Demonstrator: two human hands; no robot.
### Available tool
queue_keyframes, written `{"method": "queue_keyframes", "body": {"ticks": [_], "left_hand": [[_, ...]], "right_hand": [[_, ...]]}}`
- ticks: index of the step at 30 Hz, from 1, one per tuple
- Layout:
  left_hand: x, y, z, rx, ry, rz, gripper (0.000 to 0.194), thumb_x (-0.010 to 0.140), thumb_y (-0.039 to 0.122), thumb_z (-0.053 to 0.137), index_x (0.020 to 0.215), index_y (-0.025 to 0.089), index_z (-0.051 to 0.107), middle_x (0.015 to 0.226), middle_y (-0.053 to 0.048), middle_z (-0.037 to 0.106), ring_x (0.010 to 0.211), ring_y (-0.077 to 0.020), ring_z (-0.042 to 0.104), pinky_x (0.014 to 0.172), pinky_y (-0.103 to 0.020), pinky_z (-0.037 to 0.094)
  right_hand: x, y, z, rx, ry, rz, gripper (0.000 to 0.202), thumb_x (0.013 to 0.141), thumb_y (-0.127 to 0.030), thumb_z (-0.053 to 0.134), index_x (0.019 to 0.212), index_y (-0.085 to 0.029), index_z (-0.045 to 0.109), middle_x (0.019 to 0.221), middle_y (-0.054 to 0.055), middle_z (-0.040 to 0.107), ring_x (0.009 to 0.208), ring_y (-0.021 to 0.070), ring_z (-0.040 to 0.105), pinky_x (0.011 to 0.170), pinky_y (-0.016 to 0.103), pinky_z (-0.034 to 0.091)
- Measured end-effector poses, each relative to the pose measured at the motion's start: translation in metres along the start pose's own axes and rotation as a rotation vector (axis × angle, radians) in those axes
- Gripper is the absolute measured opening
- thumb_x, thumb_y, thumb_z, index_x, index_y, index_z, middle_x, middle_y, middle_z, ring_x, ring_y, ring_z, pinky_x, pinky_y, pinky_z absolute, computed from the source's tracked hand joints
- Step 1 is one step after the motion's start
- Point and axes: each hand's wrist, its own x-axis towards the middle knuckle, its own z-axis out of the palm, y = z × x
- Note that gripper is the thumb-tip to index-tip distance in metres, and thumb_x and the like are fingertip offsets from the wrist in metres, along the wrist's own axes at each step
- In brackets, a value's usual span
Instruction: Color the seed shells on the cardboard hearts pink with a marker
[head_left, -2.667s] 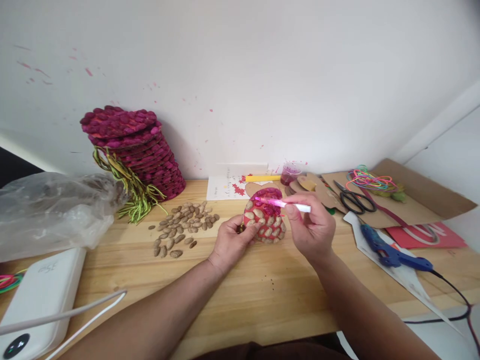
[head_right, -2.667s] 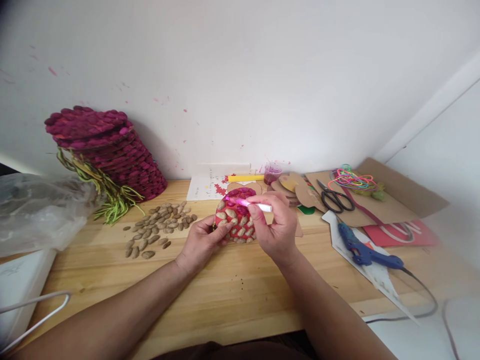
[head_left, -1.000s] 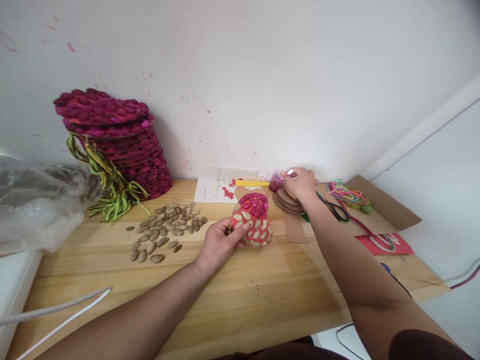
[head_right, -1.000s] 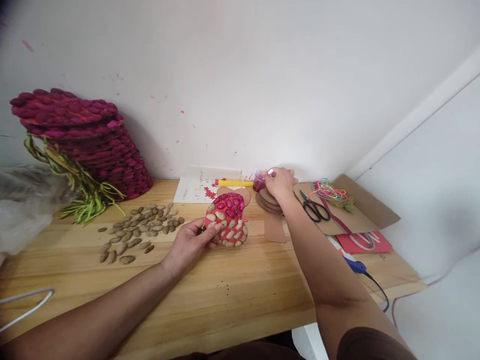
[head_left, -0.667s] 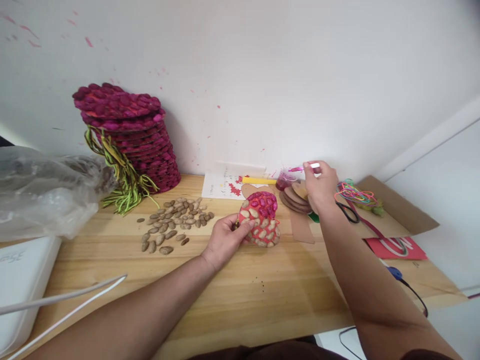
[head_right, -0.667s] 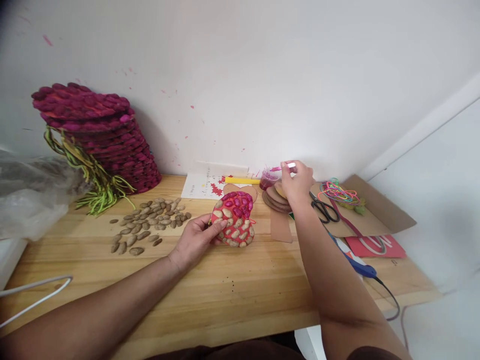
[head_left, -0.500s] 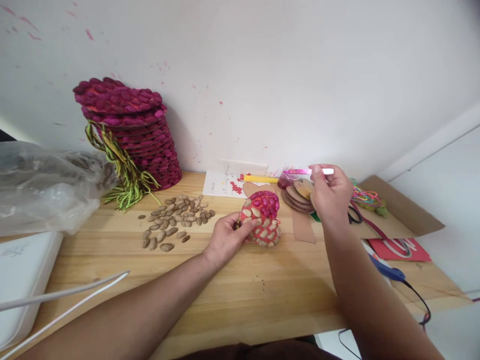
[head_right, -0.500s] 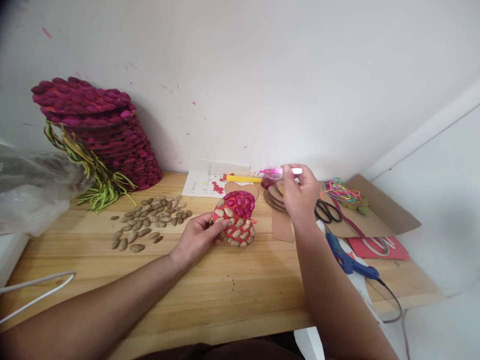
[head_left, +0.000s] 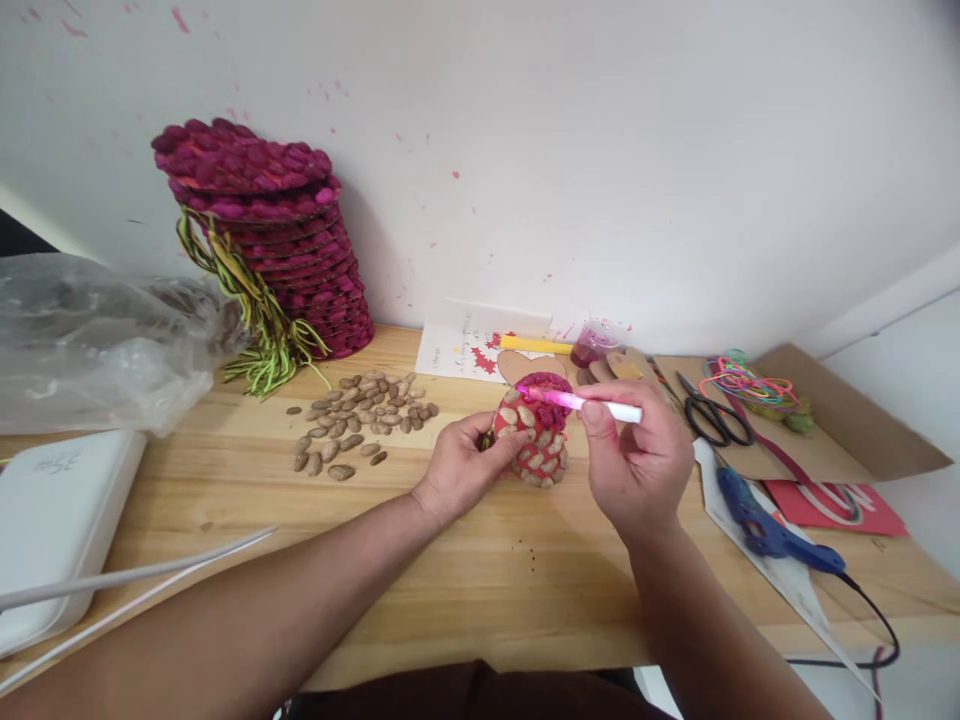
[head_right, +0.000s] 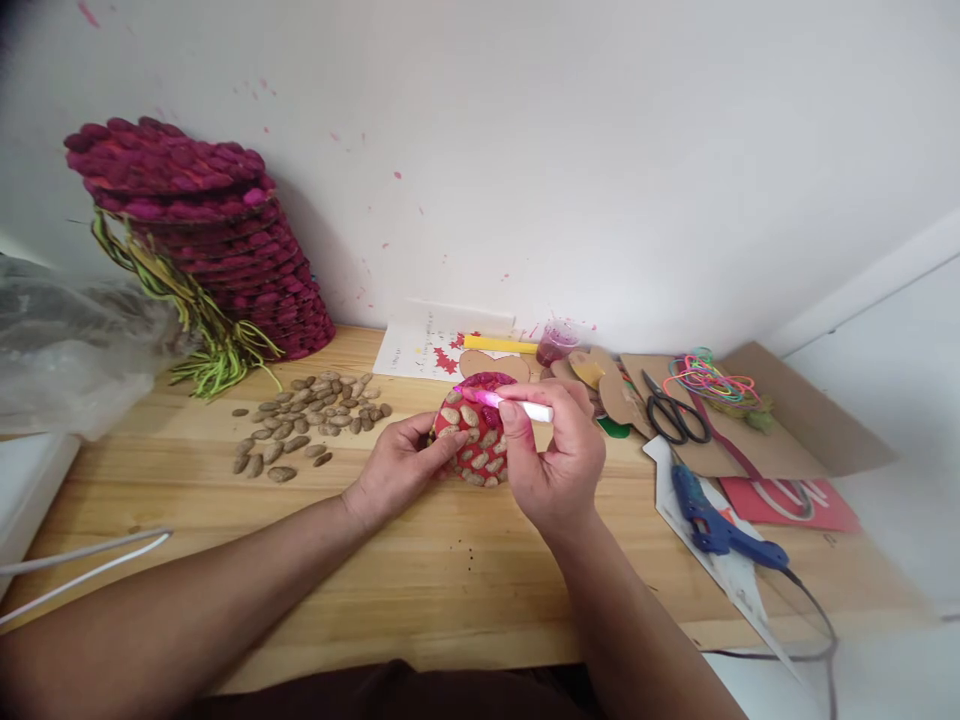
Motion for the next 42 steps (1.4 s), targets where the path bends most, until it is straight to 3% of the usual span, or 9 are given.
{"method": "queue_keyframes", "body": {"ticks": [7,20,26,34,42], "left_hand": [[-0.002,-0.003,0.001,0.001,0.003,0.065,0.027,0.083,0.042,0.079,0.090,0.016,0.080,0.084,-0.004,0.078,0.074,-0.0166,0.065,0.074,-0.028,0.055],[-0.004,0.000,-0.001,0.274,0.070,0.274,0.017,0.088,0.029,0.072,0.074,0.019,0.072,0.069,0.001,0.065,0.067,-0.0137,0.056,0.066,-0.025,0.045],[-0.003,-0.003,-0.003,0.322,0.076,0.296,0.020,0.089,0.029,0.072,0.071,0.019,0.070,0.068,0.001,0.061,0.067,-0.0139,0.052,0.065,-0.026,0.042],[-0.005,-0.003,-0.003,0.361,0.043,0.321,0.018,0.091,0.028,0.071,0.076,0.019,0.072,0.071,0.000,0.061,0.070,-0.0150,0.054,0.067,-0.027,0.042],[-0.005,0.000,-0.003,0.397,0.053,0.375,0.023,0.090,0.026,0.071,0.069,0.020,0.069,0.065,0.001,0.056,0.066,-0.0138,0.051,0.064,-0.025,0.041]], "right_hand": [[0.002,0.000,-0.004,-0.016,0.024,-0.034,0.011,0.092,-0.018,0.071,0.101,-0.022,0.076,0.090,0.003,0.074,0.088,0.0203,0.065,0.083,0.039,0.050],[0.001,-0.005,-0.006,-0.115,-0.015,-0.136,0.016,0.089,-0.014,0.073,0.102,-0.023,0.075,0.088,0.001,0.075,0.089,0.0191,0.064,0.083,0.037,0.050],[0.000,-0.010,-0.008,-0.161,-0.036,-0.186,0.013,0.089,-0.016,0.073,0.099,-0.023,0.074,0.085,0.001,0.077,0.092,0.0202,0.064,0.085,0.037,0.051],[0.003,-0.008,-0.011,-0.226,0.042,-0.229,0.015,0.087,-0.014,0.075,0.099,-0.023,0.075,0.085,0.001,0.078,0.090,0.0206,0.067,0.083,0.036,0.052],[0.001,-0.014,-0.015,-0.244,0.005,-0.273,0.015,0.087,-0.019,0.075,0.100,-0.026,0.074,0.080,0.000,0.076,0.087,0.0226,0.069,0.081,0.039,0.053]]}}
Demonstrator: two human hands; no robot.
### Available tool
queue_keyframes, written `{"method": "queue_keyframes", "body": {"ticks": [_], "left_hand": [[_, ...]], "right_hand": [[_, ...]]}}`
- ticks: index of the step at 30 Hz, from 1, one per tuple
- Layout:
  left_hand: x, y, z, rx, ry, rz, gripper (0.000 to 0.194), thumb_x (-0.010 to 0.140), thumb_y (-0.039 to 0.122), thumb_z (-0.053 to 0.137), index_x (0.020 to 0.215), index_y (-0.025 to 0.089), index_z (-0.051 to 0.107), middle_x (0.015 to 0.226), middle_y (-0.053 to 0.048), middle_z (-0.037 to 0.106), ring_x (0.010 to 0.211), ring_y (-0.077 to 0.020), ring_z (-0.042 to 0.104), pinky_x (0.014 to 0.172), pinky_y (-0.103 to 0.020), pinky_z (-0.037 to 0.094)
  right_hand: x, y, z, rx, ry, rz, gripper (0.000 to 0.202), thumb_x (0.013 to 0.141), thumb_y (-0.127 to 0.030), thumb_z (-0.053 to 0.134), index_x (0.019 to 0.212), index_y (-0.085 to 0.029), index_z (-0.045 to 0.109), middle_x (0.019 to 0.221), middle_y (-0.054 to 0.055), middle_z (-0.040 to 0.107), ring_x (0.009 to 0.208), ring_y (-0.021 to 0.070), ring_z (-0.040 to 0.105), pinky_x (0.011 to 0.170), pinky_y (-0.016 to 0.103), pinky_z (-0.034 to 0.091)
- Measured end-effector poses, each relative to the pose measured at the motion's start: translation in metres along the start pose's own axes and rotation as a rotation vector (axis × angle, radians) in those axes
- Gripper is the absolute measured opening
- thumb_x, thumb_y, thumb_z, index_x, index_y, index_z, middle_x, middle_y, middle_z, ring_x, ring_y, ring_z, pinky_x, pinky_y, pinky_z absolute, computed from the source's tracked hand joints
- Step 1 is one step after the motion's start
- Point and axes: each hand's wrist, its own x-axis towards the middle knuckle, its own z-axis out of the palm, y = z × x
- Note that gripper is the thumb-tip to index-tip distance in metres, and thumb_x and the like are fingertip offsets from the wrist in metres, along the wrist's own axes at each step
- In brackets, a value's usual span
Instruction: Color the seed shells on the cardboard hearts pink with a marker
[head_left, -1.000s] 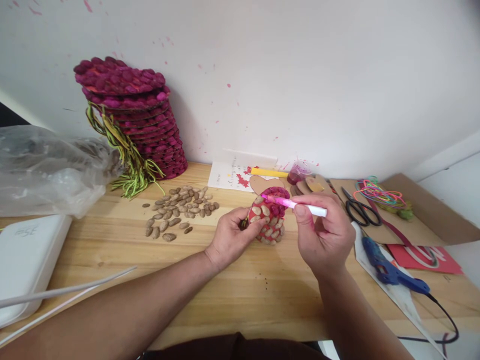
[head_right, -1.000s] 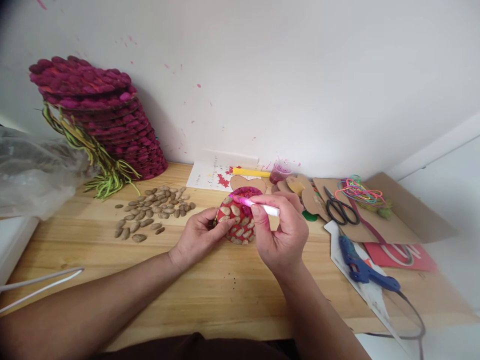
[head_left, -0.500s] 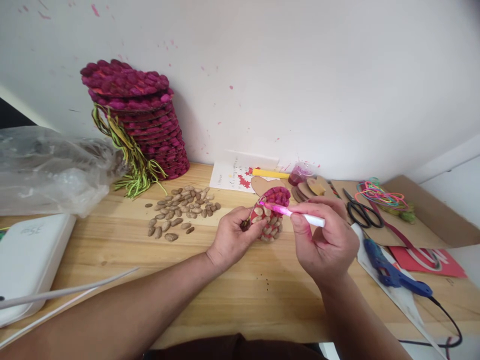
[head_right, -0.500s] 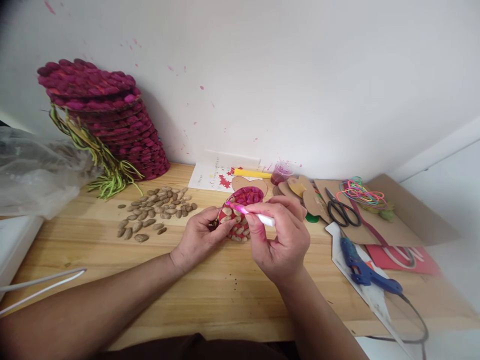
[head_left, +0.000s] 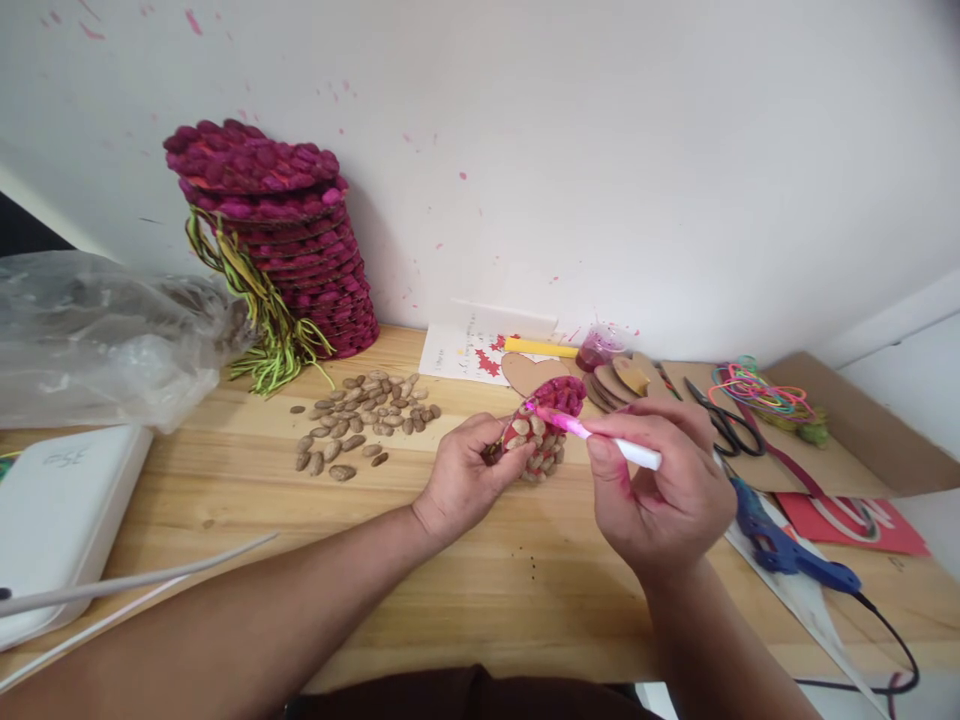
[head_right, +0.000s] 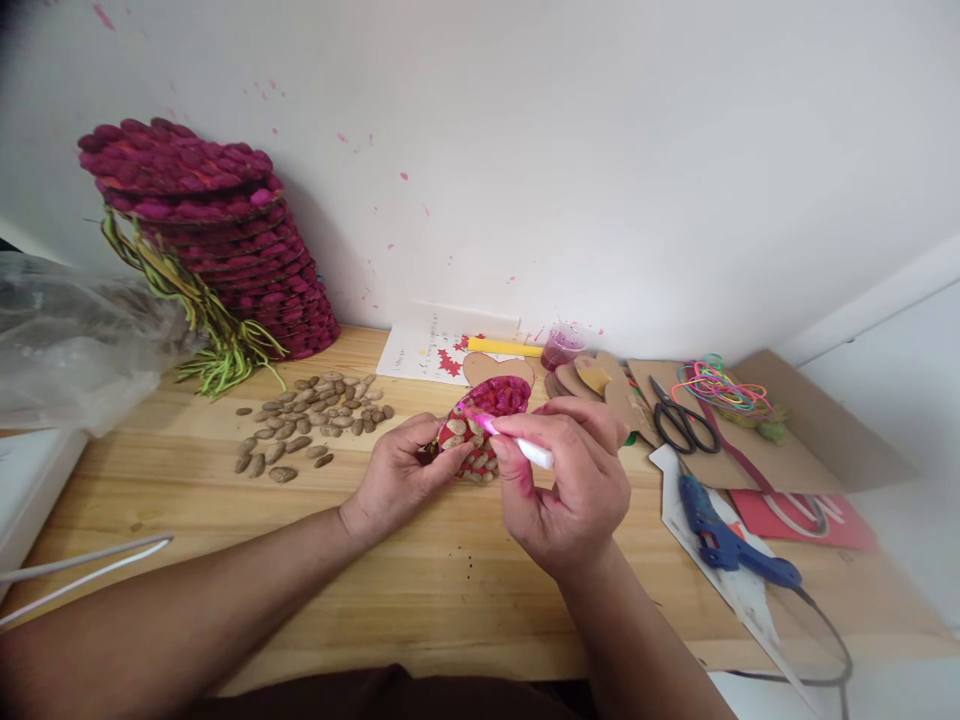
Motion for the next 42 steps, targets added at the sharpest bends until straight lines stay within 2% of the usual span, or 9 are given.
{"method": "queue_keyframes", "body": {"ticks": [6,11,16,23,29,42], "left_hand": [[-0.001,0.002,0.001,0.024,0.013,0.041,0.027,0.090,0.027,0.072,0.065,0.020,0.064,0.064,0.002,0.052,0.063,-0.0130,0.049,0.061,-0.024,0.040],[-0.002,0.004,0.001,0.023,-0.001,0.078,0.024,0.090,0.025,0.072,0.067,0.020,0.068,0.064,0.002,0.054,0.062,-0.0127,0.049,0.059,-0.024,0.041],[-0.001,0.004,0.001,0.027,0.013,0.110,0.021,0.089,0.022,0.073,0.069,0.020,0.069,0.066,0.002,0.056,0.064,-0.0128,0.051,0.060,-0.023,0.041],[-0.002,0.004,0.001,0.034,0.002,0.108,0.019,0.090,0.022,0.073,0.071,0.020,0.070,0.066,0.001,0.055,0.064,-0.0129,0.052,0.060,-0.023,0.042],[-0.003,0.003,0.002,0.022,-0.002,0.113,0.015,0.091,0.027,0.072,0.078,0.021,0.075,0.068,0.000,0.058,0.065,-0.0134,0.053,0.061,-0.023,0.044],[-0.003,0.005,0.001,0.042,-0.014,0.118,0.016,0.092,0.027,0.071,0.078,0.021,0.075,0.067,0.000,0.058,0.065,-0.0140,0.053,0.062,-0.024,0.044]], "right_hand": [[0.003,-0.003,-0.003,-0.031,0.007,-0.056,0.016,0.086,-0.018,0.076,0.100,-0.026,0.073,0.079,0.000,0.076,0.086,0.0224,0.069,0.081,0.039,0.052],[0.004,-0.005,-0.007,-0.071,0.038,-0.075,0.016,0.086,-0.018,0.075,0.100,-0.026,0.072,0.078,0.000,0.076,0.087,0.0232,0.069,0.080,0.040,0.051],[0.004,-0.011,-0.009,-0.046,-0.006,-0.105,0.011,0.088,-0.020,0.071,0.098,-0.026,0.070,0.076,0.000,0.074,0.087,0.0231,0.069,0.081,0.040,0.050],[0.004,-0.010,-0.009,-0.060,0.016,-0.098,0.013,0.087,-0.020,0.072,0.099,-0.025,0.069,0.078,0.000,0.074,0.088,0.0239,0.069,0.084,0.042,0.050],[0.004,-0.014,-0.010,-0.038,-0.034,-0.117,0.009,0.090,-0.019,0.067,0.097,-0.025,0.067,0.075,0.000,0.072,0.087,0.0232,0.068,0.085,0.042,0.048],[0.003,-0.009,-0.011,-0.055,0.033,-0.087,0.015,0.086,-0.016,0.071,0.099,-0.023,0.067,0.078,0.001,0.073,0.088,0.0238,0.068,0.085,0.041,0.051]]}}
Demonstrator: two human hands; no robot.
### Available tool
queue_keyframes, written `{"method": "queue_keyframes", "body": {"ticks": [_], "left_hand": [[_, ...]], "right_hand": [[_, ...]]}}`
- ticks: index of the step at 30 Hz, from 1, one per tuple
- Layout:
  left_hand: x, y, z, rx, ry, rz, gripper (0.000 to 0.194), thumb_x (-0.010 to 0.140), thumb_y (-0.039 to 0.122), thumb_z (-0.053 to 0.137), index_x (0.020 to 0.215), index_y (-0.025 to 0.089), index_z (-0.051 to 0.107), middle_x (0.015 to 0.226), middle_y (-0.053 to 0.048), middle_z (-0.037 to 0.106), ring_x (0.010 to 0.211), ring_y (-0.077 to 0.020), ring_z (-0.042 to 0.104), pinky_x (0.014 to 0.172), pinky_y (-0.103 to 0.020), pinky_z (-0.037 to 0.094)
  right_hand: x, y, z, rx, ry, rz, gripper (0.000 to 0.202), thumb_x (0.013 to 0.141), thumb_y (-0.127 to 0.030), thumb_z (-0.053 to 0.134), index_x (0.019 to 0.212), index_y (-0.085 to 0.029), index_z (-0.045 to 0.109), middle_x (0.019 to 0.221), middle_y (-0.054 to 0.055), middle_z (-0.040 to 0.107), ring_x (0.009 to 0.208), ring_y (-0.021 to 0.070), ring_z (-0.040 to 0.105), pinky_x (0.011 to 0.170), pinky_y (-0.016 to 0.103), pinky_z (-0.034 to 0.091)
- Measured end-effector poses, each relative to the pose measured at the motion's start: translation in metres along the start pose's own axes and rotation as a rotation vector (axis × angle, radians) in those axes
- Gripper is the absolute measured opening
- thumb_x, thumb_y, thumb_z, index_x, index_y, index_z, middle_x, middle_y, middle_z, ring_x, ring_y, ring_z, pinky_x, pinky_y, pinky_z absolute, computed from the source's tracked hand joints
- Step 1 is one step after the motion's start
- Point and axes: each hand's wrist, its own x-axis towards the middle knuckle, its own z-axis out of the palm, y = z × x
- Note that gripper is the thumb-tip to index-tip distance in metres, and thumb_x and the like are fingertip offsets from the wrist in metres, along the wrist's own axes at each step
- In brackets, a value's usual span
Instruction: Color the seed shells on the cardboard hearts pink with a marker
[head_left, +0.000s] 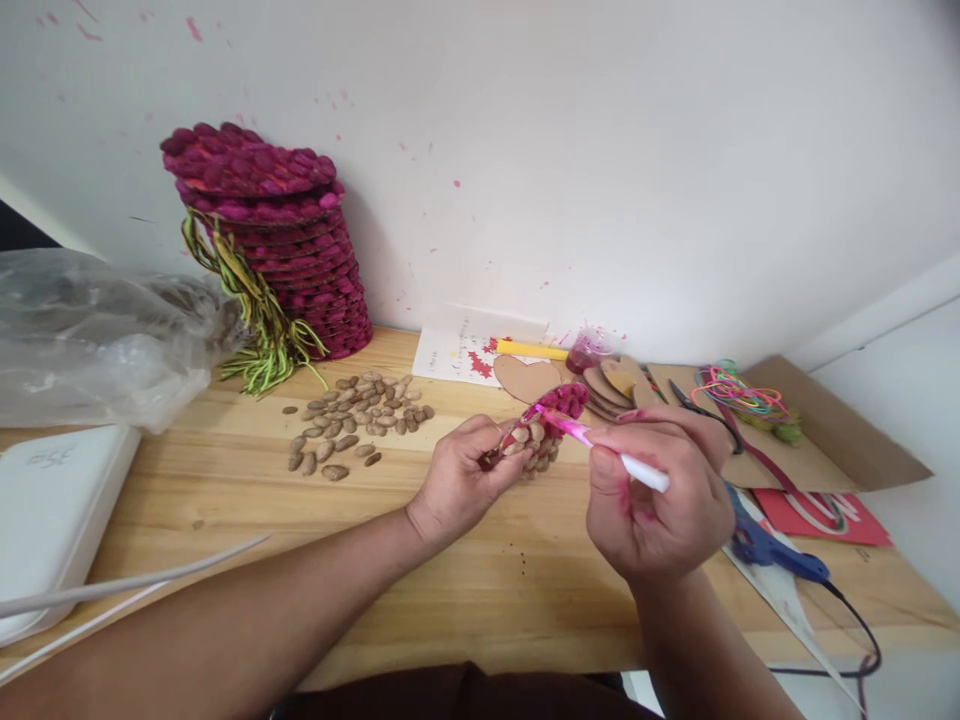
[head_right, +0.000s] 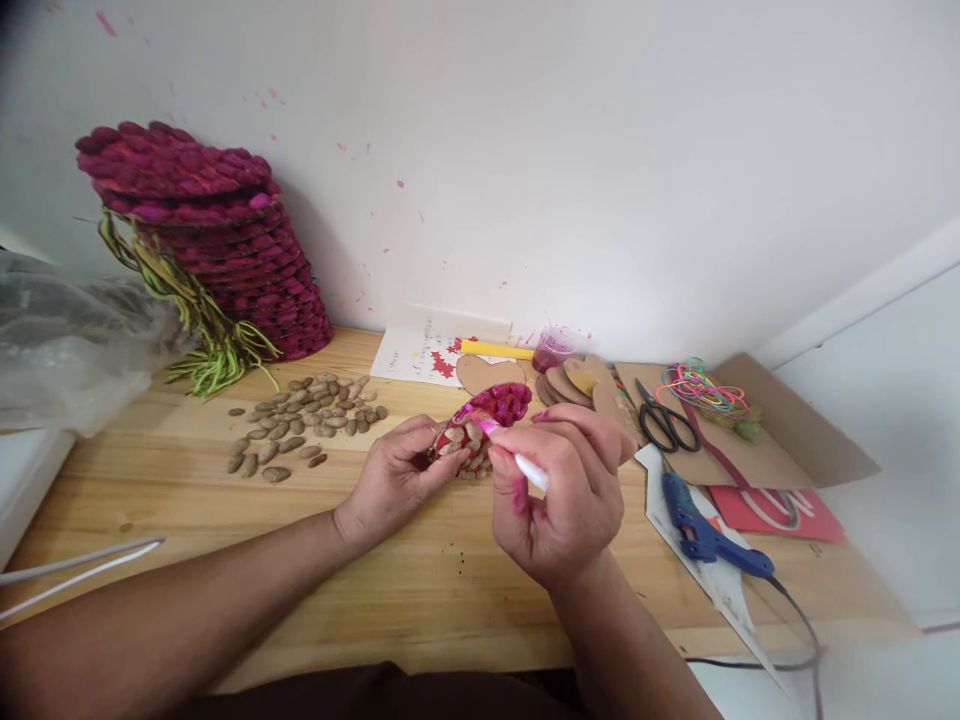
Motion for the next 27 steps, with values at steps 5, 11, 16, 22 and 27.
{"method": "queue_keyframes", "body": {"ticks": [5,11,16,22,27], "left_hand": [[0.0004,0.0006,-0.0004,-0.007,0.011,0.015,0.016,0.091,0.022,0.072,0.075,0.021,0.074,0.066,0.001,0.058,0.064,-0.0133,0.052,0.062,-0.023,0.043],[0.0003,0.0006,-0.0006,-0.027,-0.008,0.014,0.015,0.092,0.020,0.071,0.077,0.021,0.074,0.067,0.002,0.058,0.065,-0.0129,0.052,0.062,-0.023,0.043],[0.0005,-0.0001,0.0000,-0.012,0.005,-0.020,0.021,0.091,0.023,0.073,0.070,0.020,0.070,0.065,0.001,0.056,0.065,-0.0135,0.052,0.061,-0.024,0.042],[0.0011,-0.0004,0.0000,-0.021,0.005,-0.008,0.022,0.091,0.022,0.072,0.069,0.020,0.069,0.065,0.002,0.056,0.064,-0.0124,0.051,0.061,-0.023,0.041],[0.0013,-0.0007,-0.0001,-0.022,0.022,-0.026,0.025,0.090,0.024,0.072,0.067,0.019,0.067,0.064,0.002,0.053,0.063,-0.0123,0.050,0.060,-0.024,0.039]], "right_hand": [[-0.0006,0.0034,0.0008,-0.017,0.004,0.028,0.015,0.087,-0.016,0.071,0.099,-0.024,0.068,0.080,0.001,0.074,0.089,0.0236,0.067,0.085,0.041,0.052],[0.0002,0.0006,0.0024,0.006,0.002,0.017,0.015,0.087,-0.016,0.070,0.099,-0.024,0.067,0.080,0.001,0.075,0.088,0.0231,0.067,0.084,0.040,0.052],[-0.0003,-0.0004,0.0020,0.012,-0.012,0.009,0.013,0.088,-0.019,0.068,0.099,-0.025,0.068,0.077,0.000,0.073,0.088,0.0233,0.068,0.083,0.041,0.051],[-0.0002,-0.0007,0.0029,0.018,-0.013,-0.002,0.013,0.088,-0.016,0.069,0.098,-0.024,0.068,0.079,0.001,0.074,0.088,0.0230,0.067,0.084,0.040,0.051],[-0.0006,-0.0054,0.0048,0.057,-0.059,-0.010,0.008,0.092,-0.017,0.066,0.097,-0.023,0.068,0.077,0.001,0.072,0.089,0.0226,0.067,0.084,0.041,0.049]]}}
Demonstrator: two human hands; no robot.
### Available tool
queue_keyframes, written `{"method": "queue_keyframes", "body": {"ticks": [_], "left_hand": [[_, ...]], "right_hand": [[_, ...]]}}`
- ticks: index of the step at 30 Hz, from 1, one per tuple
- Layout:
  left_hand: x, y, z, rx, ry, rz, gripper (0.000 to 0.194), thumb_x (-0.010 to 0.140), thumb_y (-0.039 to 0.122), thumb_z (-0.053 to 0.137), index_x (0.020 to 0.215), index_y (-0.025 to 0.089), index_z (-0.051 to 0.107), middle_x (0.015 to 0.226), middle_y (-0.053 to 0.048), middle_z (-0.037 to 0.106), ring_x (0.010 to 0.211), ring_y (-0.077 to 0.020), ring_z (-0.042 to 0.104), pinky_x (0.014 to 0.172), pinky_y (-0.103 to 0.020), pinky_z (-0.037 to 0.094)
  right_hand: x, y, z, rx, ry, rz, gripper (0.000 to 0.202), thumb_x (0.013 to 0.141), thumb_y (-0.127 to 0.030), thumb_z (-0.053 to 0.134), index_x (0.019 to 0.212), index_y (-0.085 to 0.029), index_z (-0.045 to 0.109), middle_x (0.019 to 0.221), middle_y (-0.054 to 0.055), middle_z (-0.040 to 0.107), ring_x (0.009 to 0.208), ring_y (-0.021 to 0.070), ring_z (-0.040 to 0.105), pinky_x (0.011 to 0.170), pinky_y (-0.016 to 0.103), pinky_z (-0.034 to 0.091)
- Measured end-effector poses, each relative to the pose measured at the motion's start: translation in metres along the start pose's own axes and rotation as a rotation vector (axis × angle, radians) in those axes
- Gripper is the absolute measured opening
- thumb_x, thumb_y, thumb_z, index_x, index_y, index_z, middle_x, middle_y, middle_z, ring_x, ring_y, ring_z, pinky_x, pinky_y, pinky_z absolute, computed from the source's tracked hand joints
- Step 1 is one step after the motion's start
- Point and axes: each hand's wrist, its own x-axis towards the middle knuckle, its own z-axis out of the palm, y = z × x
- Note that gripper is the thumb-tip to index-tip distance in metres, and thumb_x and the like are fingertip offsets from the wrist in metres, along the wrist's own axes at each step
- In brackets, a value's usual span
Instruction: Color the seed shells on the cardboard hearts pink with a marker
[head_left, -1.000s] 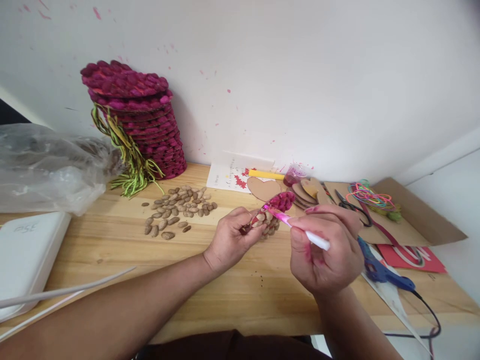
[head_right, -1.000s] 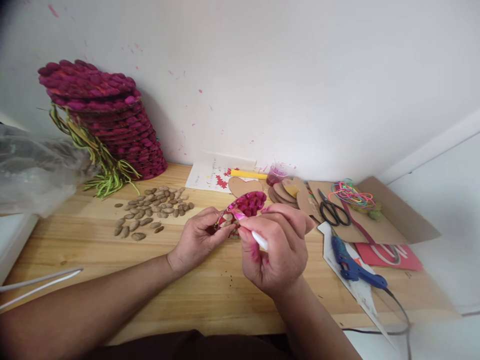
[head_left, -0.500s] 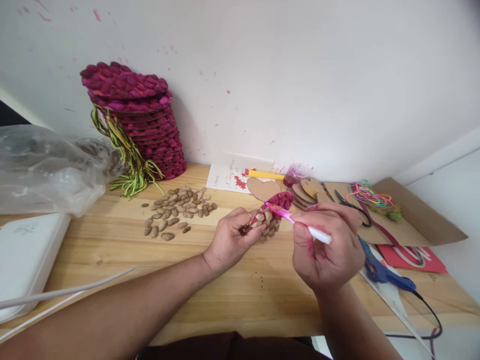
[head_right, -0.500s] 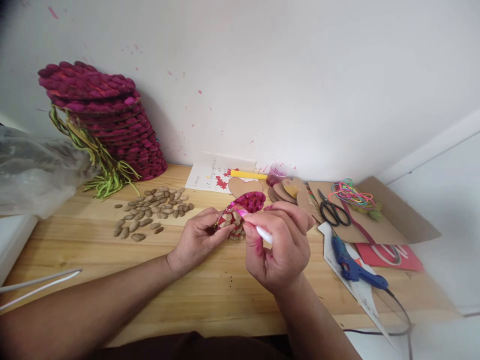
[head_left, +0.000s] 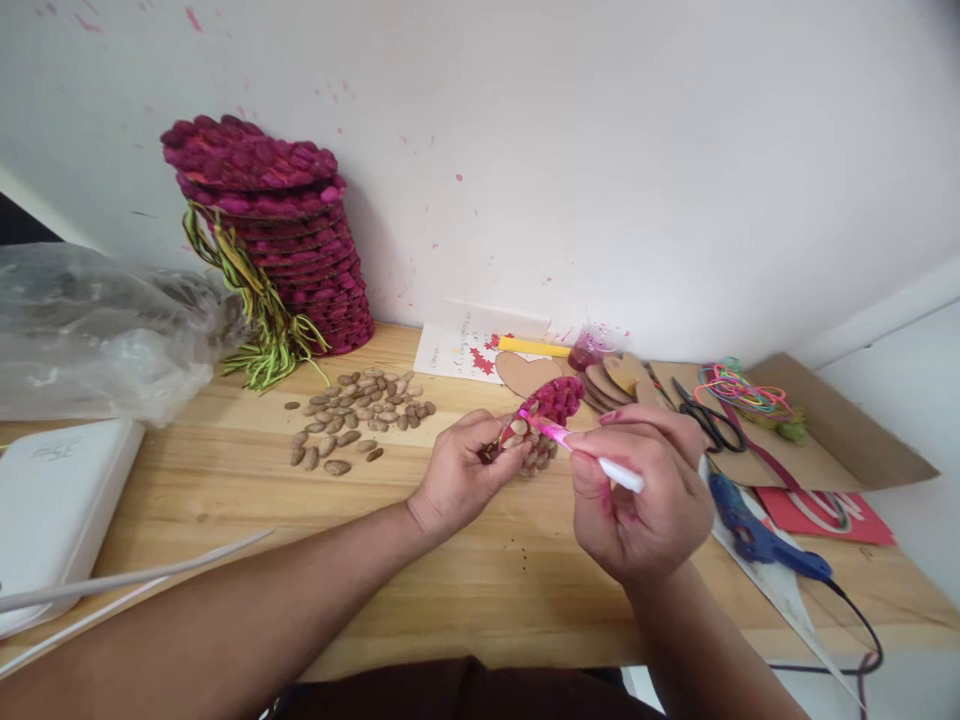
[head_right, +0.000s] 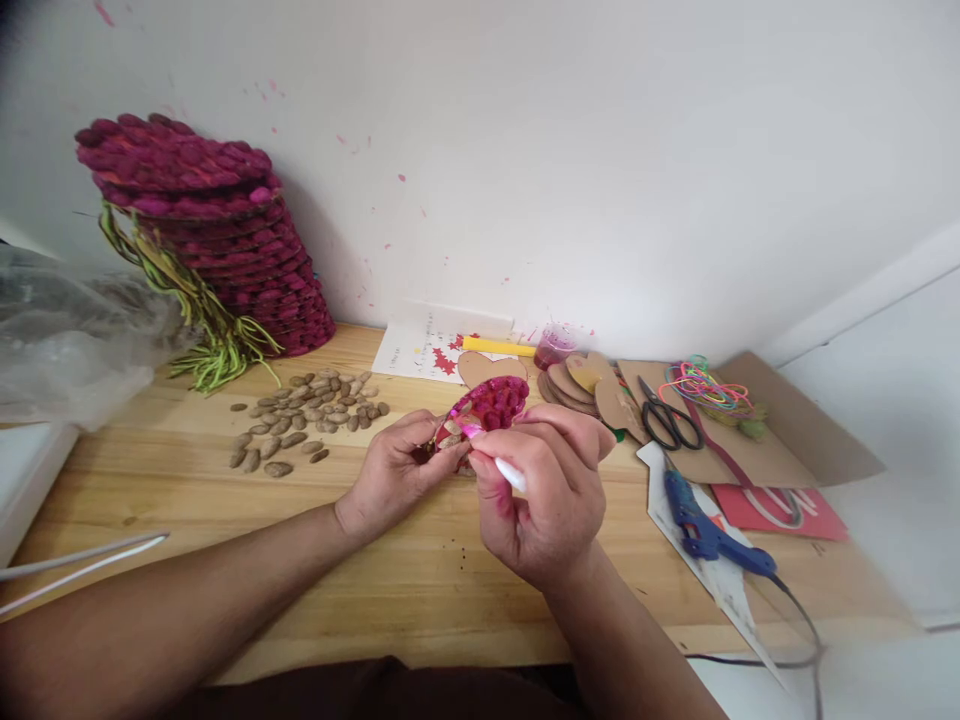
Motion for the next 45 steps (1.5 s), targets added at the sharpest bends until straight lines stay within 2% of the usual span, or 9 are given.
{"method": "queue_keyframes", "body": {"ticks": [5,10,18,27,37,45], "left_hand": [[0.000,0.000,0.000,-0.014,-0.012,-0.013,0.024,0.090,0.024,0.072,0.067,0.019,0.067,0.065,0.002,0.054,0.064,-0.0124,0.050,0.061,-0.024,0.040],[0.000,-0.001,0.000,-0.022,-0.002,-0.023,0.025,0.091,0.025,0.072,0.068,0.019,0.067,0.065,0.002,0.052,0.064,-0.0126,0.050,0.062,-0.024,0.039],[0.000,-0.001,-0.001,-0.017,-0.001,-0.051,0.027,0.089,0.024,0.072,0.064,0.019,0.062,0.065,0.003,0.051,0.064,-0.0125,0.048,0.063,-0.025,0.038],[0.001,0.002,-0.002,-0.066,-0.008,-0.108,0.025,0.089,0.028,0.071,0.066,0.019,0.064,0.066,0.001,0.055,0.067,-0.0139,0.050,0.066,-0.027,0.040],[0.003,0.005,-0.002,-0.231,-0.008,-0.248,0.021,0.085,0.034,0.073,0.071,0.019,0.069,0.069,0.001,0.063,0.068,-0.0142,0.053,0.068,-0.026,0.044],[0.004,0.011,-0.001,-0.374,-0.009,-0.374,0.024,0.080,0.039,0.079,0.074,0.017,0.072,0.068,0.000,0.067,0.063,-0.0129,0.056,0.060,-0.024,0.049]], "right_hand": [[-0.001,0.001,0.000,-0.009,0.027,0.002,0.010,0.090,-0.016,0.069,0.098,-0.022,0.069,0.079,0.002,0.073,0.090,0.0234,0.066,0.087,0.041,0.049],[0.000,-0.001,0.001,-0.001,-0.024,-0.011,0.007,0.092,-0.017,0.067,0.097,-0.022,0.067,0.078,0.001,0.074,0.090,0.0237,0.066,0.085,0.042,0.047],[-0.001,0.001,0.002,0.009,-0.034,-0.021,0.009,0.092,-0.017,0.067,0.099,-0.023,0.068,0.079,0.001,0.074,0.091,0.0237,0.065,0.085,0.042,0.047],[0.000,0.003,0.005,0.016,-0.046,-0.021,0.009,0.092,-0.017,0.068,0.099,-0.023,0.068,0.080,0.001,0.075,0.091,0.0231,0.065,0.084,0.042,0.047],[-0.001,0.007,0.007,0.031,-0.057,0.016,0.010,0.092,-0.017,0.069,0.099,-0.024,0.068,0.081,0.001,0.076,0.092,0.0230,0.065,0.087,0.042,0.047],[-0.002,0.013,0.012,0.036,-0.057,0.043,0.010,0.091,-0.018,0.070,0.099,-0.024,0.070,0.082,0.001,0.075,0.093,0.0229,0.065,0.086,0.041,0.049]]}}
